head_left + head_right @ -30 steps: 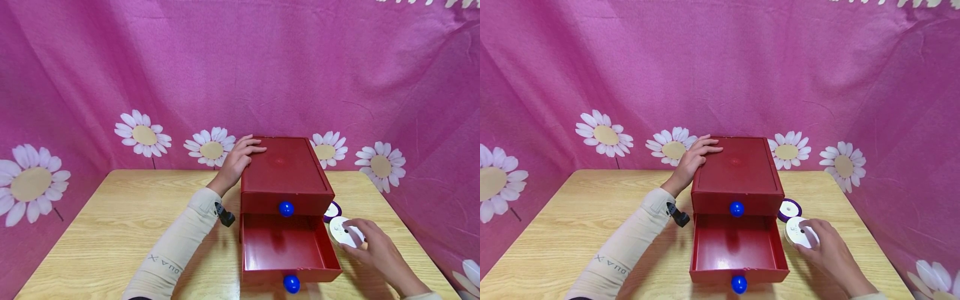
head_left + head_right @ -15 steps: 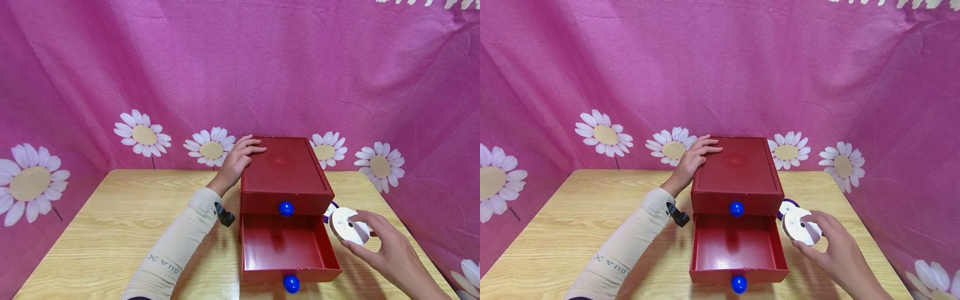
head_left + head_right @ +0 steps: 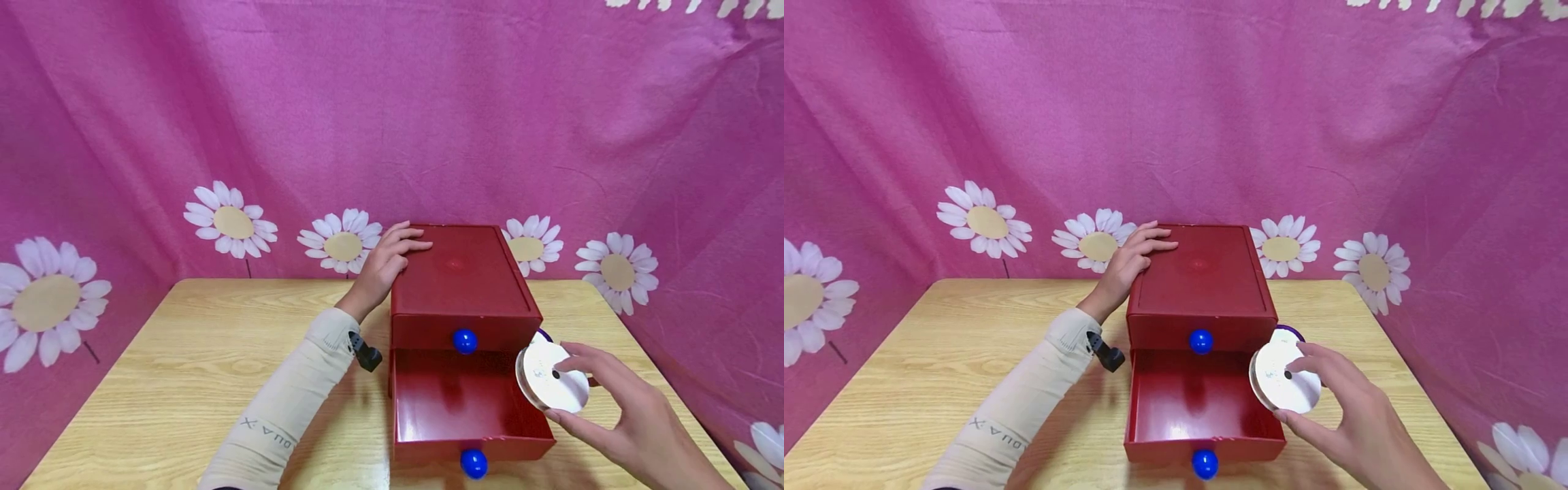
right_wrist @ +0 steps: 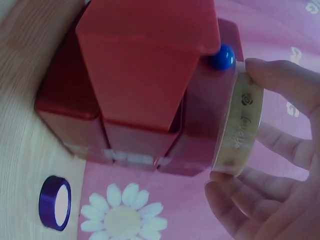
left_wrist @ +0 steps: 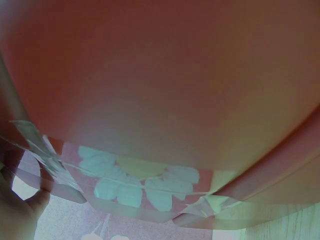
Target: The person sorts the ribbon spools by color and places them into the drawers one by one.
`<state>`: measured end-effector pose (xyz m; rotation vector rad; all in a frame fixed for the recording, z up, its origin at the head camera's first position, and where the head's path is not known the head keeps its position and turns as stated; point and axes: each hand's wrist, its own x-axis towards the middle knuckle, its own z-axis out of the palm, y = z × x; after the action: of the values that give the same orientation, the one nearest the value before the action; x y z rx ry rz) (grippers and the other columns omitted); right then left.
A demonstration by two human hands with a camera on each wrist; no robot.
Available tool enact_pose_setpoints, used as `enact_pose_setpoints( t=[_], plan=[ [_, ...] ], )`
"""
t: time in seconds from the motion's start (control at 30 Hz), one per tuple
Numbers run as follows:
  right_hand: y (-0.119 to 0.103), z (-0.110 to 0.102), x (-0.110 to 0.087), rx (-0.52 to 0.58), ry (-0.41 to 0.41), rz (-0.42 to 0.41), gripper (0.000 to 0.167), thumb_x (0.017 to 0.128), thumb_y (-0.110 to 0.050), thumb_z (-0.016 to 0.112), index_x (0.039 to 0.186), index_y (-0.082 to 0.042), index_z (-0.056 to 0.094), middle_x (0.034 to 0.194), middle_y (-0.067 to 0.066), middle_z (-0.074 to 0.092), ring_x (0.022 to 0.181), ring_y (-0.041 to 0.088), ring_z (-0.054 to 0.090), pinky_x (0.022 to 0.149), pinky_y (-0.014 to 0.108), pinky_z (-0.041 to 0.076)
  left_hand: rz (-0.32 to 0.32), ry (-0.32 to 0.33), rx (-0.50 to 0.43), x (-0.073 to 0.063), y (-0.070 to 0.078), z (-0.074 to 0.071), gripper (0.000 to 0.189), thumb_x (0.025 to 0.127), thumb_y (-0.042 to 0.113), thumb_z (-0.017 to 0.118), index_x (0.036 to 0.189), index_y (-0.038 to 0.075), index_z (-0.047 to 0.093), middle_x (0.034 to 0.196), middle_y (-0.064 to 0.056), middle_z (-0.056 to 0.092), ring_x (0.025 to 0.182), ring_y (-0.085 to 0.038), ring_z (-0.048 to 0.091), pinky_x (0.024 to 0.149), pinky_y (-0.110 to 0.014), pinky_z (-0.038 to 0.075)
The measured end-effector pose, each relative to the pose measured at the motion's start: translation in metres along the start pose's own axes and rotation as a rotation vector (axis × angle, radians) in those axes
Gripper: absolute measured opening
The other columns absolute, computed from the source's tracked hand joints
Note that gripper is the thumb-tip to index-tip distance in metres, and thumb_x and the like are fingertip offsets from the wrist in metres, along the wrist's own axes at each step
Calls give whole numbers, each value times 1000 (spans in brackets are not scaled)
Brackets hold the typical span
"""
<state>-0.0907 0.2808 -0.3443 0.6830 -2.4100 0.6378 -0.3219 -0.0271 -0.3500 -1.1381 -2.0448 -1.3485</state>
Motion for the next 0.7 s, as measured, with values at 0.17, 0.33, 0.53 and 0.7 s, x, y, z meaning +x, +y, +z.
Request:
enact_pose_setpoints(
  t=[0.17, 0.33, 0.53, 0.7],
  plan=[
    [-7, 7, 4, 29, -56, -43, 59, 58, -18, 91, 110, -21, 62, 123, 2, 60, 118, 4, 48, 95, 4, 33, 2, 2, 2, 0, 0, -1, 49, 84, 7, 34, 118, 4, 69, 134, -15, 54, 139, -20, 30, 115, -38, 19],
    [-12, 15, 7, 27, -105, -47, 58, 63, -26, 89, 114, -27, 60, 125, -4, 59, 120, 8, 49, 96, 5, 34, 1, 3, -5, -2, 0, 0, 49, 84, 7, 34, 118, 4, 69, 135, -15, 53, 139, -19, 29, 115, -37, 19],
    [-14, 23, 11, 32, -141, -64, 54, 67, -33, 87, 114, -30, 59, 130, -4, 58, 118, 13, 53, 98, 6, 32, 9, 5, -33, -1, 1, 0, 48, 85, 5, 35, 119, 3, 68, 135, -15, 53, 139, -20, 29, 116, -38, 18],
    [-12, 29, 15, 33, -186, -56, 51, 70, -37, 85, 114, -33, 58, 132, -6, 56, 116, 14, 55, 95, 8, 37, -3, 5, -33, -1, 1, 0, 48, 85, 6, 35, 119, 3, 68, 135, -15, 53, 140, -19, 28, 116, -37, 18]
  ],
)
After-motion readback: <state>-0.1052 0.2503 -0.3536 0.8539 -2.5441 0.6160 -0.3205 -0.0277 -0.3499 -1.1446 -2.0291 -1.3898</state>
